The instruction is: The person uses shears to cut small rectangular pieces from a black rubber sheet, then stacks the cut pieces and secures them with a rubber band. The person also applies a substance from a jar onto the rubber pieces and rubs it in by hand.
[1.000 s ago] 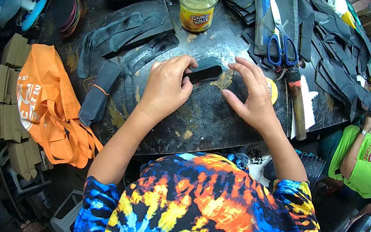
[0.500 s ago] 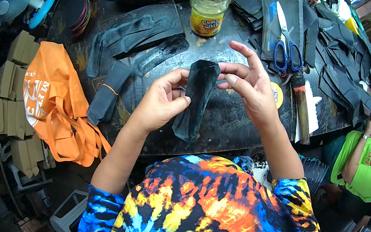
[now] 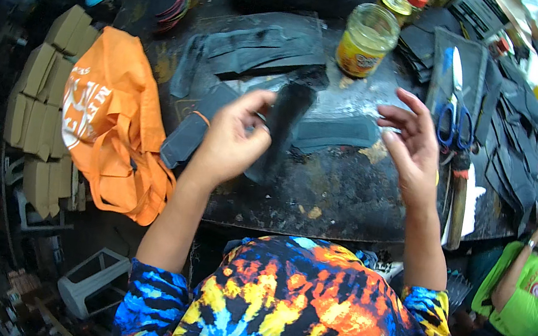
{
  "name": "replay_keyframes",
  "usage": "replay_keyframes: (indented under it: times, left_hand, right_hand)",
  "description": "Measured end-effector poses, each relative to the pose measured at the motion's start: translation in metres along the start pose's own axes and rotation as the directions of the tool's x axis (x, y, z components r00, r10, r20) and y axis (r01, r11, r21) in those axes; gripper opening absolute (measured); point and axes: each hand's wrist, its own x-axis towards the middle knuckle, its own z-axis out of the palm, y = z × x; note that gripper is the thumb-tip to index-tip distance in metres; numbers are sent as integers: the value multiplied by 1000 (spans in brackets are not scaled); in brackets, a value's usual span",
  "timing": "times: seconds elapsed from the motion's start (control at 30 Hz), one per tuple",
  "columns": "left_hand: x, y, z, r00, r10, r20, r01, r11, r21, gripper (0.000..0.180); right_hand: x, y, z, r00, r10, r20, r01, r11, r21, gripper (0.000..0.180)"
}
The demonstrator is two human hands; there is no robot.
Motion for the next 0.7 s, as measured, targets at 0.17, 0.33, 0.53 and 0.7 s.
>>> replay_keyframes:
  times: [0.17,0.33,0.53,0.7]
  left_hand:
    - [27,-1,-107,935,156,-319,-69,961,268,52]
    - [99,-12,-141,956,129,-262,-34,939,342,49]
    - [160,-27,-106,949,253,-188,11,570,822,52]
    - [132,-8,-84,844,512,-163,-24,339,941,50]
  right_hand:
    - [-3,-1,-23,996,30,-82,-34,998,-55,59]
    - [3,-4,-14,1000,6,3,-6,997,-83,56]
    - [58,-44,-21,824,-510,246,472,379,-796,64]
    - [146,-46,-27,818,-357,451,495,37,-868,88]
